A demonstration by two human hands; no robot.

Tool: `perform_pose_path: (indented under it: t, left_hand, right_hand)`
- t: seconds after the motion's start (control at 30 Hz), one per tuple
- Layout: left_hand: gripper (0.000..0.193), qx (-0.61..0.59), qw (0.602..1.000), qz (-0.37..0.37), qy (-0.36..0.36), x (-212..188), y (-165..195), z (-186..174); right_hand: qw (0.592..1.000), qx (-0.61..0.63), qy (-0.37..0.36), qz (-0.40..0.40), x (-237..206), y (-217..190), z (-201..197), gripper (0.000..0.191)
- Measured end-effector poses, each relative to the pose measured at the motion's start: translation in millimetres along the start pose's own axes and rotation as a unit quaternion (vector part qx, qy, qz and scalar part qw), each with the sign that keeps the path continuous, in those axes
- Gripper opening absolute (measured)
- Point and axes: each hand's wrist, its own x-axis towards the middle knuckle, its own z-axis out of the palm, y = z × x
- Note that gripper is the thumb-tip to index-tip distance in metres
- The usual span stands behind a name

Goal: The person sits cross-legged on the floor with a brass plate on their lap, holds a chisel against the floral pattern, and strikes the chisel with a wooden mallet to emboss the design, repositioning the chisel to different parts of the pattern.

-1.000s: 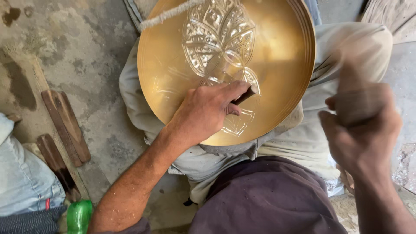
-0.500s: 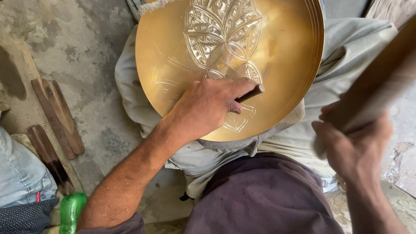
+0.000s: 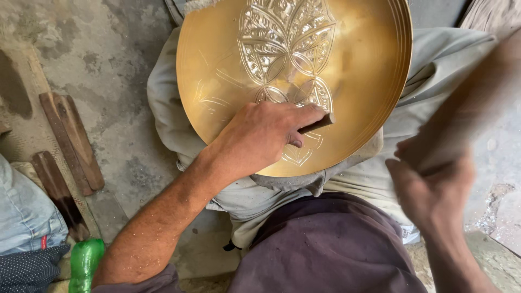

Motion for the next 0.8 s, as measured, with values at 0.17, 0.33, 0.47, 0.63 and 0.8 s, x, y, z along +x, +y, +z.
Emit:
perform_pose_path:
  t: [0.17,0.33,0.47,0.63,0.8]
  left_hand:
    - [0.043,-0.024,0.998,0.044,0.047,-2,2,-1]
    - [0.020,-0.009,0.999,0.024,0.035,-4,3,-3]
    - [0.031,-0.036,0.988,-0.007,0.149,0,10,-2]
    - [0.037,-0.124,0.976,-0.017,0.176,17,24,16]
    - [0.036,-0.119,0.985,0.008,0.128,27,28,28]
  right_hand:
    - [0.999,-0.030,0.036,0.001,-8,1,1,0.047]
    - [0.958,-0.283,-0.046,-0.021,-8,14,0,0.036]
    - [0.991,-0.125,-0.010,0.046,1,26,-21,0.048]
    - [0.997,-0.066,0.032,0.038,8,32,-41,0.061]
    - [0.996,-0.058,0.020,0.066,18,36,-51,0.061]
